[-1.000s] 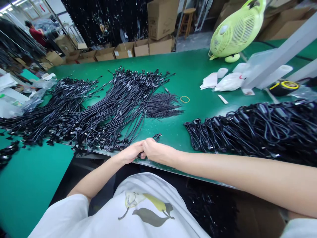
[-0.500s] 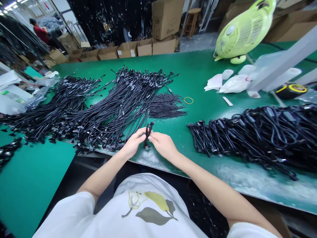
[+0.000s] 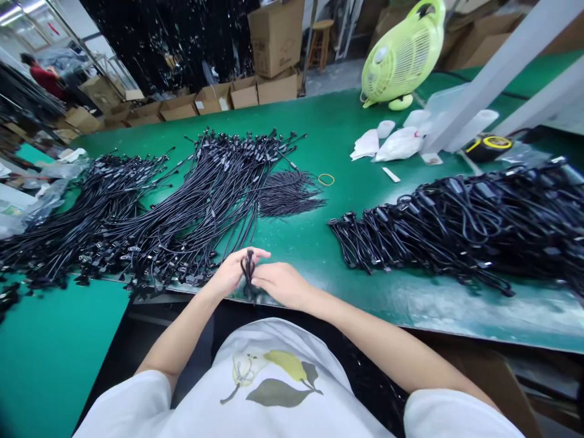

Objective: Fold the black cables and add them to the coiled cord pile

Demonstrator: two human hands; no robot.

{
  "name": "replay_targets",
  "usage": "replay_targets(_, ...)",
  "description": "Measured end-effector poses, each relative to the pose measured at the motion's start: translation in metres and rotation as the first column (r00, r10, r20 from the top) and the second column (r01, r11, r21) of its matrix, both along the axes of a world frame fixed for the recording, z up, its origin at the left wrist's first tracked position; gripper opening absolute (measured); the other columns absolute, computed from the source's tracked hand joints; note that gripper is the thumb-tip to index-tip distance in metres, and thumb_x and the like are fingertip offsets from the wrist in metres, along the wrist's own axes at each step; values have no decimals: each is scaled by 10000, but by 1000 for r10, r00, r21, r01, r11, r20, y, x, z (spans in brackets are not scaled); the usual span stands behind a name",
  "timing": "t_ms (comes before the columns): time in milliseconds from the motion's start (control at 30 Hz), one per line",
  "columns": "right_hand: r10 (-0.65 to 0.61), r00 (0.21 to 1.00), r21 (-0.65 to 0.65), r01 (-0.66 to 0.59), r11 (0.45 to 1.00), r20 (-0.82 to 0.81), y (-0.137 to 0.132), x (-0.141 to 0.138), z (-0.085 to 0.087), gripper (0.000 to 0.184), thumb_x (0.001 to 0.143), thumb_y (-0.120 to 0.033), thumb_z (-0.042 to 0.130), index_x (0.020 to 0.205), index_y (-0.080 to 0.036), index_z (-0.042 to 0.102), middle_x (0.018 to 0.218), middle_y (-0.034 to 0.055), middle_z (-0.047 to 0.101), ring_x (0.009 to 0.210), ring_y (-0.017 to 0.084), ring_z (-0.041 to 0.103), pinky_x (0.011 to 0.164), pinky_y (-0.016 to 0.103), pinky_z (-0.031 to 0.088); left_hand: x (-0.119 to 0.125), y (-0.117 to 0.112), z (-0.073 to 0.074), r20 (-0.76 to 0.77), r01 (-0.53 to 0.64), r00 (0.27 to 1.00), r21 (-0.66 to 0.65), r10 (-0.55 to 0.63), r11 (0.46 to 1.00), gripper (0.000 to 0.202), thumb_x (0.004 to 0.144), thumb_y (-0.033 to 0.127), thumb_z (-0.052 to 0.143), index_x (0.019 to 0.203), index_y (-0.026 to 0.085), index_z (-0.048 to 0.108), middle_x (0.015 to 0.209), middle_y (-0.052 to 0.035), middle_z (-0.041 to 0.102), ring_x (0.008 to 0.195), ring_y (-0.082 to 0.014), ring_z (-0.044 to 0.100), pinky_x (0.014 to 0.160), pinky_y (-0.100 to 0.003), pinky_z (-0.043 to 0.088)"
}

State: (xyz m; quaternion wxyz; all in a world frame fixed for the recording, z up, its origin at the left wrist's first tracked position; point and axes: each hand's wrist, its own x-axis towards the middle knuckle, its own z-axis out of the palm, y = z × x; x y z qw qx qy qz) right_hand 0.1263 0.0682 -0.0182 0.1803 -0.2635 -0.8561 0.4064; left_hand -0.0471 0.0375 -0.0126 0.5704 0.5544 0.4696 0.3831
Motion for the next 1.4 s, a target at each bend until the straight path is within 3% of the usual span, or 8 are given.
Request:
replay_targets(300,-189,982,44,189,981,-12,15,14,9,329,930,-249,390,676,-178,586,717,21,612,679,131,529,665,232,355,10,-17,-21,-47,64,997,-91,-68,994,525,929,563,396,938,133,697,726,-25,572,592,-111,458,640,-269,410)
replay_targets(467,-42,999,69,40,997,21,5,11,12,343,949,-285,406,688,-179,601,743,10,647,674,126,546,646,222,360,8,-15,-19,334,58,943,-196,11,979,526,888,574,500,1177,160,644,1138,-127,661,1049,-232,596,938,-358,429)
replay_targets(633,-123,966,161,87,983,227,1,12,8,306,939,-248,448,736,-184,668,809,32,699,732,156,613,657,244,383,19,-12,-13,214,-80,973,-19,82,997,373,881,466,574,1093,171,659,1241,-116,635,1201,-241,543,1063,-370,364)
replay_targets(933,-304,943,768,96,633,133,-28,33,38,314,971,-283,436,1229,-158,564,1177,132,615,1140,259,515,876,371,398,28,-5,-27,-311,-94,941,142,135,985,293,923,452,447,912,187,570,681,-6,610,627,-158,573,639,-277,463)
replay_targets(1100,-247,868,584,-61,809,432,-10,46,6,249,964,-316,463,982,-125,622,854,92,649,874,228,558,706,338,393,32,-4,-25,-491,266,851,98,-186,959,274,946,371,400,915,207,618,824,-38,680,758,-183,643,748,-311,508)
replay_targets(1200,-303,845,534,23,845,442,5,91,8,253,963,-309,460,890,-167,656,781,68,663,785,202,560,706,325,381,20,0,-21,-436,210,891,147,-127,966,314,929,380,445,1155,223,597,1227,-88,638,1135,-219,602,997,-372,463)
replay_targets(1267,-563,757,616,279,737,332,17,141,24,279,967,-279,423,910,-188,680,815,72,684,795,200,573,740,324,386,4,6,-20,-455,90,890,178,1,980,365,922,403,459,1224,227,564,1299,-97,601,1200,-230,571,1048,-401,434)
replay_targets(1400,-967,220,734,677,56,-128,34,248,58,400,983,-234,308,1203,-137,627,1129,155,669,978,249,583,848,372,397,-30,14,-15,-576,-11,802,249,157,969,339,926,421,457,1164,228,601,1226,-83,645,1149,-241,599,1034,-430,443)
